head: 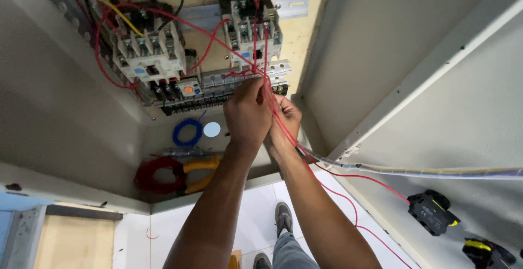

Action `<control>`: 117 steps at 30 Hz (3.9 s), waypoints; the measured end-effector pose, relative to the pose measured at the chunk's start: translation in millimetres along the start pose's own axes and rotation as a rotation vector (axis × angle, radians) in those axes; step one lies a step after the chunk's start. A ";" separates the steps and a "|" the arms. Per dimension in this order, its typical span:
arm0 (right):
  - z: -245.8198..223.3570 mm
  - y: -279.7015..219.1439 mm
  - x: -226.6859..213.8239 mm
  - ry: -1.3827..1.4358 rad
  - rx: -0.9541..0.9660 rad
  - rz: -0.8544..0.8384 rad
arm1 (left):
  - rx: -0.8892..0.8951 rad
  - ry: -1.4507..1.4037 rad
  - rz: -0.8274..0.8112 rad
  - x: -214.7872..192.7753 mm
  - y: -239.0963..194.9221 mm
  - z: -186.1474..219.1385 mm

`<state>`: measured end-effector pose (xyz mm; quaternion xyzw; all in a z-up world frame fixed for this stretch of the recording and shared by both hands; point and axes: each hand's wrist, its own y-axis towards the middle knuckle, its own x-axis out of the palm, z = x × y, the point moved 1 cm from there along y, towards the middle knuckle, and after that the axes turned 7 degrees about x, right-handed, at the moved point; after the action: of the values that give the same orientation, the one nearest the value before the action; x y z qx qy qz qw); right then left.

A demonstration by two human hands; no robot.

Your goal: A person is wiring and testing an electrical control panel, using a voltage tester and referring to a circuit schematic.

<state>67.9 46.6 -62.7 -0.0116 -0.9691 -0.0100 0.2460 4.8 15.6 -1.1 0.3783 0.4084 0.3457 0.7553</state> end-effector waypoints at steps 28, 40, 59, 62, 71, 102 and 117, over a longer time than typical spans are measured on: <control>-12.5 -2.8 -0.3 0.095 0.343 0.073 | -0.156 -0.080 -0.253 -59.3 -12.1 -8.3; -0.2 -1.0 -1.0 0.106 0.353 0.107 | -0.421 0.491 -1.201 -140.9 -43.6 -41.3; 6.3 3.6 -4.5 0.109 0.412 0.035 | -0.207 0.211 -0.930 -168.0 -75.3 -43.8; 1.7 1.1 -2.1 0.078 0.404 0.041 | -0.086 0.288 -1.039 -166.7 -72.9 -53.6; -0.5 -1.2 -5.9 0.088 0.427 0.023 | -0.066 0.213 -1.402 -157.4 -39.6 -9.5; -4.9 -2.2 -4.0 0.063 0.409 0.031 | 0.014 0.239 -1.371 -152.4 -44.1 -31.1; -6.4 -4.8 -6.3 0.113 0.404 -0.020 | -0.162 0.217 -1.215 -121.9 -7.3 -8.5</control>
<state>76.3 41.5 -60.1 0.0481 -0.9362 0.1813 0.2971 -53.2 -86.7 32.8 -0.0173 0.5975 -0.0793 0.7977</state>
